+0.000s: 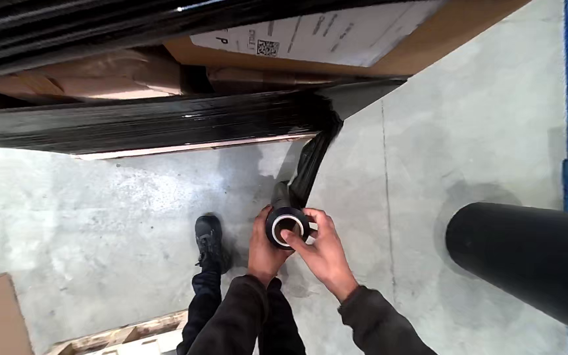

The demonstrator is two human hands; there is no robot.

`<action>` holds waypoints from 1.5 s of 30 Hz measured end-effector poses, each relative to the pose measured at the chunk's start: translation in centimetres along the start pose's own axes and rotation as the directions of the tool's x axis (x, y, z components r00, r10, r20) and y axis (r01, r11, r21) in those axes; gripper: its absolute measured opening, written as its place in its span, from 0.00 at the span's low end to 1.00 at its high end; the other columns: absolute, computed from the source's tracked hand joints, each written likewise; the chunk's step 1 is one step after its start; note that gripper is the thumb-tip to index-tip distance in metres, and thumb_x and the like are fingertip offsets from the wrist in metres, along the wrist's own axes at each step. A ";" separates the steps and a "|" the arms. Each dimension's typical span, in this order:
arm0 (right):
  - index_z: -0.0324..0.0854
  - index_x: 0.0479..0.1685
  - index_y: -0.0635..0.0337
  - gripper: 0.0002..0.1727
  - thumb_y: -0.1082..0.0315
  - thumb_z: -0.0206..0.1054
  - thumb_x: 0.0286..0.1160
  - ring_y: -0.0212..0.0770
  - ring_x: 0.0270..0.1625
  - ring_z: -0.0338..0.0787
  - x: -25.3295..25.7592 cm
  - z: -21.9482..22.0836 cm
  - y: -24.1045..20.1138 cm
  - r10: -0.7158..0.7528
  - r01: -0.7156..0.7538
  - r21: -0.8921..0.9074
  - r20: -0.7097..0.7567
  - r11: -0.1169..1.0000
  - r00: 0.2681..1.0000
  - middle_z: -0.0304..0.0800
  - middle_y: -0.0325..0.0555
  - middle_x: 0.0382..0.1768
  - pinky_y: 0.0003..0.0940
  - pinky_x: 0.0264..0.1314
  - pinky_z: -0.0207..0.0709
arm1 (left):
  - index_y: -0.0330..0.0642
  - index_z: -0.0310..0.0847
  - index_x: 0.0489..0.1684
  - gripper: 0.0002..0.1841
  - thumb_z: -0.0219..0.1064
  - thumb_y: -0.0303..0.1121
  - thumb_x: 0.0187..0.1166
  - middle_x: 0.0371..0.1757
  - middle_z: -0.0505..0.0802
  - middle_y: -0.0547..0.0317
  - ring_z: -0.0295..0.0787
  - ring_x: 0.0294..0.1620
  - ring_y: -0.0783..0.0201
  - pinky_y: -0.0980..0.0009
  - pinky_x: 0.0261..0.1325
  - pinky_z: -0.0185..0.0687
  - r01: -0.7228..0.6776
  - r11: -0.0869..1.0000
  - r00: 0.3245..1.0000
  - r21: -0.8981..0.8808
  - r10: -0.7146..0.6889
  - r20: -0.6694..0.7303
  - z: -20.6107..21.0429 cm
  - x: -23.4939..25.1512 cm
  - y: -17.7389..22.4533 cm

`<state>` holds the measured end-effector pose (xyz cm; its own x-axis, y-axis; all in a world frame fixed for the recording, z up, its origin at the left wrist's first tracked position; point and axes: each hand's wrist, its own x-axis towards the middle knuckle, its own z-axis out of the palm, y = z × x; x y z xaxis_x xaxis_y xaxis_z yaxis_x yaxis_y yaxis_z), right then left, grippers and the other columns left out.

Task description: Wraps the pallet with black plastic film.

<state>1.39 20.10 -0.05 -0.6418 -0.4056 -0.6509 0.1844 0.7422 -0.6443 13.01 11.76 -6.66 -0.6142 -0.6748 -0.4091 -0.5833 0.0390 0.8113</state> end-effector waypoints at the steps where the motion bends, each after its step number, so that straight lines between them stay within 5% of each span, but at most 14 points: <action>1: 0.71 0.83 0.51 0.44 0.49 0.81 0.61 0.45 0.67 0.86 -0.7 0.4 0.8 -0.024 0.015 0.131 0.062 0.991 0.998 0.74 0.52 0.74 0.41 0.60 0.89 | 0.39 0.63 0.85 0.59 0.92 0.38 0.41 0.77 0.81 0.44 0.82 0.73 0.52 0.50 0.74 0.81 0.025 0.999 0.999 -0.043 -0.023 0.045 -1.3 0.2 -0.2; 4: 0.62 0.90 0.49 0.44 0.60 0.76 0.69 0.45 0.76 0.84 -2.8 1.0 2.2 -0.058 -0.031 0.424 0.197 0.905 0.979 0.63 0.48 0.88 0.39 0.69 0.89 | 0.52 0.59 0.89 0.66 0.96 0.43 0.35 0.82 0.74 0.52 0.81 0.73 0.60 0.57 0.68 0.86 0.138 0.982 0.977 -0.132 -0.114 0.179 -4.4 0.5 0.2; 10: 0.61 0.89 0.63 0.38 0.66 0.67 0.77 0.44 0.77 0.83 -3.2 2.3 2.7 -0.152 0.045 0.546 0.152 0.837 0.977 0.61 0.56 0.89 0.37 0.72 0.86 | 0.57 0.62 0.88 0.61 0.92 0.54 0.42 0.70 0.86 0.57 0.87 0.66 0.65 0.57 0.69 0.86 0.021 1.000 0.994 0.022 -0.023 0.103 -4.9 1.5 1.1; 13: 0.69 0.86 0.60 0.33 0.63 0.65 0.79 0.44 0.79 0.81 -4.2 2.3 3.2 -0.163 0.044 0.451 0.229 0.891 0.960 0.66 0.53 0.87 0.37 0.74 0.84 | 0.59 0.66 0.84 0.57 0.91 0.53 0.40 0.59 0.92 0.59 0.92 0.56 0.65 0.55 0.59 0.91 0.118 0.991 0.990 0.071 -0.122 0.066 -5.6 2.0 1.5; 16: 0.80 0.77 0.55 0.25 0.60 0.63 0.82 0.40 0.76 0.83 -5.0 1.8 4.4 -0.158 0.060 0.314 0.300 0.948 0.941 0.74 0.49 0.83 0.35 0.71 0.85 | 0.56 0.63 0.84 0.56 0.90 0.47 0.43 0.62 0.90 0.57 0.90 0.60 0.61 0.53 0.62 0.89 0.233 0.972 0.972 0.002 -0.233 0.010 -6.9 2.9 1.5; 20: 0.81 0.70 0.62 0.22 0.64 0.62 0.81 0.38 0.62 0.92 -5.3 1.6 6.4 -0.051 -0.032 0.352 0.223 0.935 0.973 0.88 0.48 0.67 0.36 0.65 0.88 | 0.49 0.64 0.84 0.50 0.87 0.44 0.54 0.63 0.89 0.49 0.90 0.58 0.56 0.51 0.59 0.88 0.325 0.944 0.943 -0.057 -0.328 -0.055 -10.1 5.0 1.2; 26: 0.82 0.66 0.58 0.20 0.61 0.62 0.79 0.35 0.57 0.92 -5.2 0.9 8.6 0.040 -0.113 0.290 0.246 0.950 0.968 0.91 0.43 0.59 0.32 0.59 0.88 | 0.59 0.54 0.90 0.51 0.84 0.32 0.63 0.68 0.84 0.40 0.90 0.53 0.46 0.46 0.50 0.91 0.303 0.946 0.952 -0.118 -0.307 -0.018 -12.8 8.1 0.4; 31: 0.84 0.63 0.58 0.19 0.61 0.62 0.77 0.35 0.54 0.93 -5.2 0.9 9.1 0.045 -0.109 0.260 0.241 0.959 0.969 0.92 0.42 0.56 0.31 0.55 0.88 | 0.64 0.62 0.86 0.44 0.83 0.37 0.67 0.70 0.83 0.43 0.87 0.61 0.43 0.42 0.50 0.89 0.335 0.940 0.941 -0.065 -0.330 0.075 -14.3 9.0 0.8; 36: 0.84 0.63 0.57 0.19 0.60 0.62 0.78 0.33 0.53 0.93 -4.5 1.1 8.4 0.045 -0.108 0.252 0.242 0.962 0.969 0.93 0.41 0.54 0.31 0.56 0.87 | 0.63 0.62 0.85 0.41 0.81 0.36 0.69 0.68 0.84 0.43 0.88 0.58 0.44 0.44 0.49 0.89 0.346 0.937 0.936 -0.051 -0.341 0.089 -14.6 9.2 1.0; 41: 0.84 0.62 0.59 0.19 0.61 0.60 0.79 0.35 0.53 0.93 -2.9 1.1 6.5 0.024 -0.088 0.281 0.223 0.956 0.975 0.92 0.43 0.54 0.32 0.56 0.88 | 0.64 0.61 0.86 0.52 0.87 0.34 0.54 0.70 0.86 0.49 0.91 0.57 0.51 0.47 0.51 0.90 0.144 0.978 0.968 0.150 -0.170 0.182 -13.6 8.0 1.6; 45: 0.81 0.65 0.59 0.22 0.56 0.65 0.78 0.40 0.54 0.93 -1.3 0.2 4.5 -0.008 -0.044 0.387 0.132 0.921 0.991 0.91 0.45 0.57 0.37 0.53 0.90 | 0.61 0.69 0.83 0.56 0.93 0.46 0.40 0.72 0.83 0.51 0.86 0.65 0.52 0.45 0.61 0.88 -0.028 0.958 0.970 0.284 -0.043 0.241 -9.7 5.8 3.2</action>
<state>3.21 23.85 -2.20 -0.5396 -0.4783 -0.6929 0.4862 0.4949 -0.7202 12.70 0.77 -2.36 -0.6985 -0.4784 -0.5321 -0.6927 0.2655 0.6706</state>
